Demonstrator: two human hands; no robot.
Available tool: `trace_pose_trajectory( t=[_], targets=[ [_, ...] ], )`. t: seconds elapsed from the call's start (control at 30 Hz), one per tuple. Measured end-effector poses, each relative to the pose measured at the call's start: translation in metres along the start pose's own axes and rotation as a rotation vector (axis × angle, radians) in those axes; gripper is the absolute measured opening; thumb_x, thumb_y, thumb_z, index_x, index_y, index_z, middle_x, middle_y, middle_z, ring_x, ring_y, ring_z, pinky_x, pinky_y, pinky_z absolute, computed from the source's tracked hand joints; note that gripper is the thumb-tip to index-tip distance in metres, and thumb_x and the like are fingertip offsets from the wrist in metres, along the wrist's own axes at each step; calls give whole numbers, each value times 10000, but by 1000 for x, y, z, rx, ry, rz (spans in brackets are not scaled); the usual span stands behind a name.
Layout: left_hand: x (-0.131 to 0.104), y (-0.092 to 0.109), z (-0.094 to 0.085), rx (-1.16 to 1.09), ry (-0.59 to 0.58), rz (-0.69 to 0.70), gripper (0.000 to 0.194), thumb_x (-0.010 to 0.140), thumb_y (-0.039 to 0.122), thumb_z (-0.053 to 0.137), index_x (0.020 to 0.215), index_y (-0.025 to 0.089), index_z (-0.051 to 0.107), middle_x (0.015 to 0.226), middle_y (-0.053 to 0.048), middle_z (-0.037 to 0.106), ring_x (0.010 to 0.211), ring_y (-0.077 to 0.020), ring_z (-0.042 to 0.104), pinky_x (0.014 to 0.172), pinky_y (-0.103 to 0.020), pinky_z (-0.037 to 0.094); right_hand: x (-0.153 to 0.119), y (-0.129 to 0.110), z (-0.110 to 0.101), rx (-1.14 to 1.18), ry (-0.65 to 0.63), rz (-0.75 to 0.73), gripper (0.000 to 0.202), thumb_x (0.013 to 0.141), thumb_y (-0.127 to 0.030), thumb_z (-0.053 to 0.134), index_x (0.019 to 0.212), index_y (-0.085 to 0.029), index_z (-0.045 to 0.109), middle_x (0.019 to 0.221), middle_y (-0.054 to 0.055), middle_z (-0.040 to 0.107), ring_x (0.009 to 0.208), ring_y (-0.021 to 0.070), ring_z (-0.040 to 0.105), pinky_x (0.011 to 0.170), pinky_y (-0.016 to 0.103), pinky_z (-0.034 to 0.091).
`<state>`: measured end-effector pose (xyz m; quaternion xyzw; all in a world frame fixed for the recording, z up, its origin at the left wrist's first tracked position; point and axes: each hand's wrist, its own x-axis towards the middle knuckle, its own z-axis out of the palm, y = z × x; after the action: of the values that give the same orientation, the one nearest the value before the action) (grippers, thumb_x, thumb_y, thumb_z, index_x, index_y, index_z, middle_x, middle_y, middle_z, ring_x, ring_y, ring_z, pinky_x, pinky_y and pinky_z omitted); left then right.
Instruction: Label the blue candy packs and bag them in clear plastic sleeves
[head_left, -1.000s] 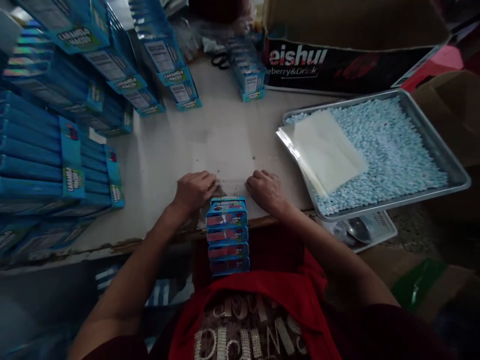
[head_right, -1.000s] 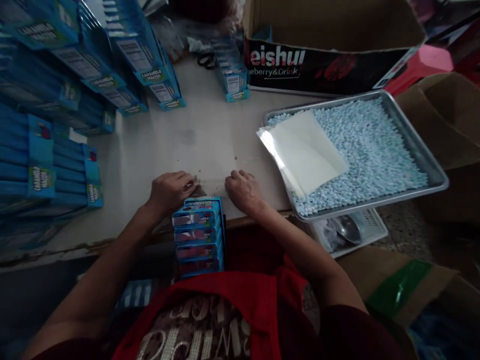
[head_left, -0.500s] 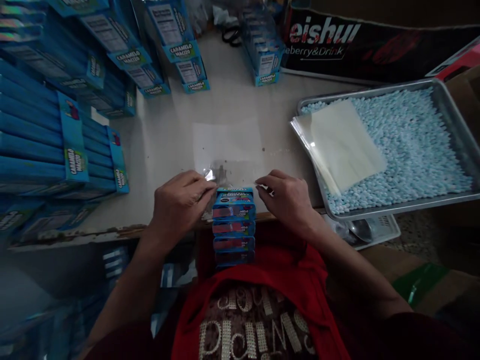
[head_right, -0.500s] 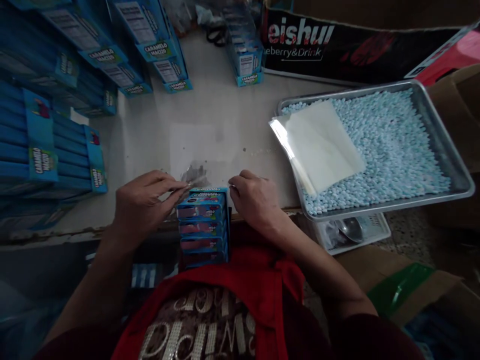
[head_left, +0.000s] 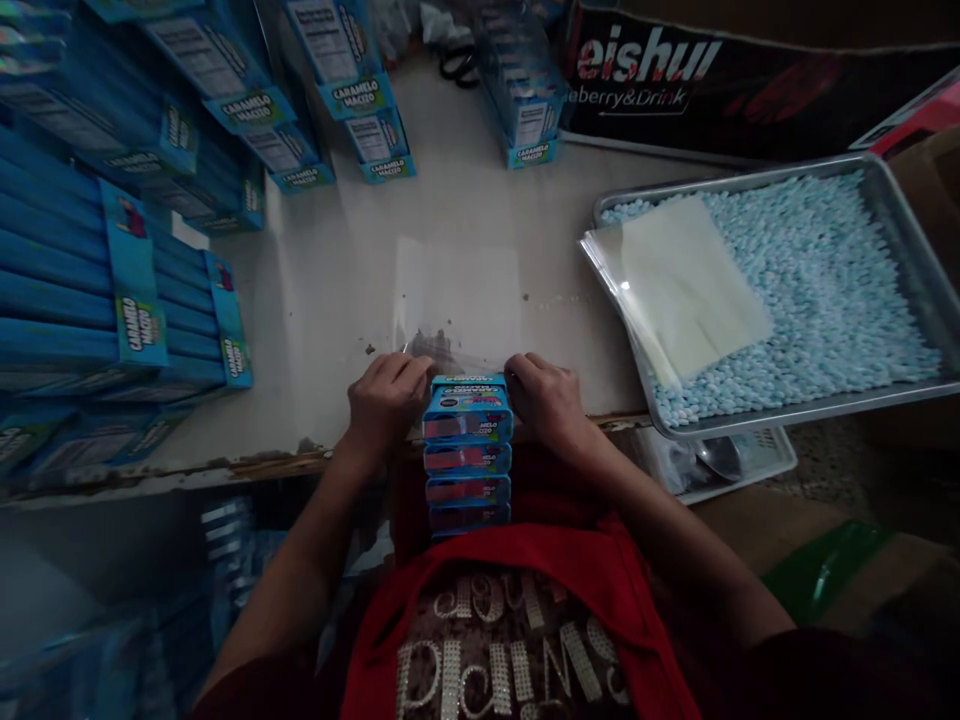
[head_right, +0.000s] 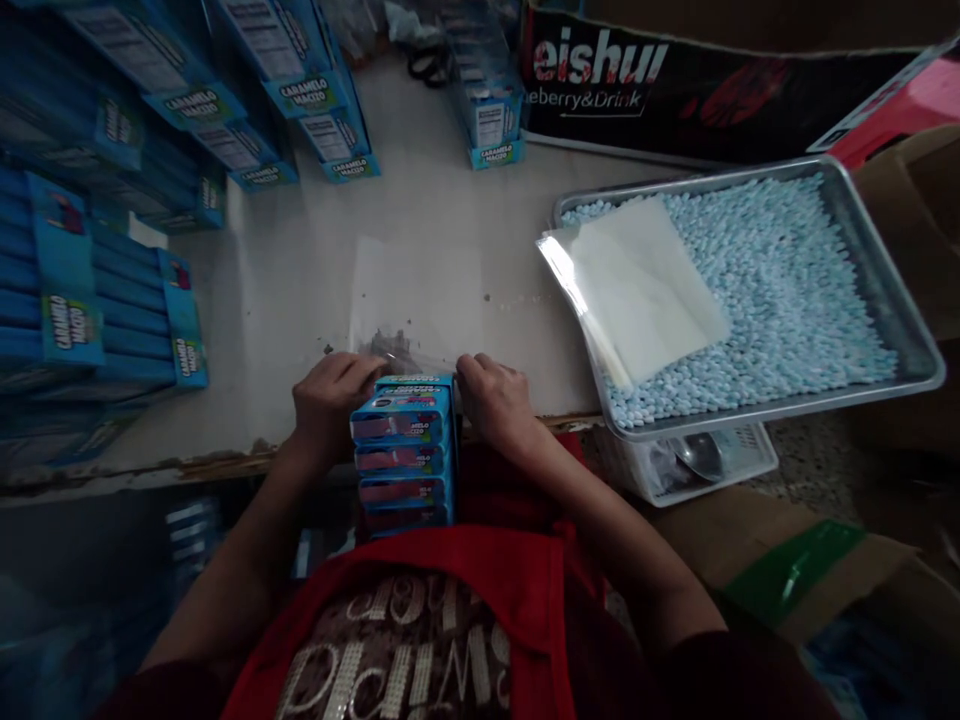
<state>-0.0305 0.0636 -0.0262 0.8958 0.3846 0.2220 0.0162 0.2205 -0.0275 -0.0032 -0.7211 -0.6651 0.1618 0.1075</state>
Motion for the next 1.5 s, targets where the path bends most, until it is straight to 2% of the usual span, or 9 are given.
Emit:
trace_pose_trajectory(
  t=[0.1, 0.23, 0.4, 0.57, 0.77, 1.0, 1.23, 1.37, 1.5],
  targets=[
    [19, -3, -11, -158, -93, -40, 189, 1062, 269, 662, 997, 232, 836, 934, -46, 813, 856, -193, 750, 740, -288, 519, 8, -2, -15, 135, -16, 36, 139, 1059, -225, 637, 1058, -212, 775, 975, 72, 831, 797, 188, 694, 686, 301, 313],
    [37, 6, -46, -255, -135, -31, 179, 1049, 284, 689, 957, 235, 834, 926, -28, 823, 855, -191, 773, 750, -290, 548, 7, -3, -42, 201, -29, 3, 74, 1001, -218, 715, 998, -210, 789, 816, 36, 798, 732, 178, 685, 689, 297, 331],
    [34, 40, -84, -104, 76, -49, 127, 1027, 246, 724, 958, 231, 829, 934, -28, 825, 853, -196, 784, 722, -300, 577, -13, -15, -63, 246, 230, -54, 126, 1001, -232, 681, 928, -207, 780, 798, 17, 780, 694, 151, 680, 678, 283, 393],
    [20, 63, -94, -94, 195, -145, 73, 1015, 205, 761, 954, 210, 799, 907, -18, 831, 836, -200, 792, 713, -318, 594, -32, -35, -68, 320, 430, -86, 166, 963, -211, 682, 808, -217, 743, 764, -8, 770, 648, 118, 669, 645, 260, 455],
    [-7, 73, -91, -68, 329, -232, 65, 1003, 166, 775, 976, 215, 808, 949, -34, 832, 863, -195, 786, 772, -320, 602, -53, -49, -57, 16, 578, -250, 259, 1048, -222, 662, 814, -242, 771, 690, -29, 759, 571, 94, 646, 546, 277, 412],
    [-44, 85, -59, -26, 614, -180, 324, 924, 34, 805, 1178, 234, 836, 1060, -51, 852, 887, -192, 811, 864, -315, 647, -62, -32, -44, -34, 670, -517, 143, 1054, -186, 723, 1110, -252, 836, 819, -16, 843, 660, 100, 738, 648, 244, 532],
    [-35, 87, -59, -37, 613, -249, 221, 944, 91, 810, 1098, 249, 827, 1017, -41, 853, 864, -197, 813, 843, -345, 667, -56, -34, -45, 4, 662, -413, 148, 1075, -230, 700, 1024, -267, 834, 811, -18, 841, 663, 101, 748, 639, 238, 552],
    [-33, 93, -55, -13, 692, -276, 212, 929, 67, 818, 1046, 243, 817, 997, -48, 850, 853, -204, 813, 849, -368, 675, -55, -32, -42, 85, 695, -503, 102, 1030, -170, 745, 1071, -234, 813, 817, -14, 840, 663, 108, 756, 643, 245, 571],
    [-41, 94, -46, 41, 735, -257, 245, 913, 60, 833, 1061, 255, 818, 967, -45, 833, 838, -201, 803, 849, -364, 677, -58, -28, -41, 90, 664, -546, 212, 1014, -160, 746, 1181, -266, 823, 823, -21, 837, 654, 111, 753, 628, 255, 567]
  ],
)
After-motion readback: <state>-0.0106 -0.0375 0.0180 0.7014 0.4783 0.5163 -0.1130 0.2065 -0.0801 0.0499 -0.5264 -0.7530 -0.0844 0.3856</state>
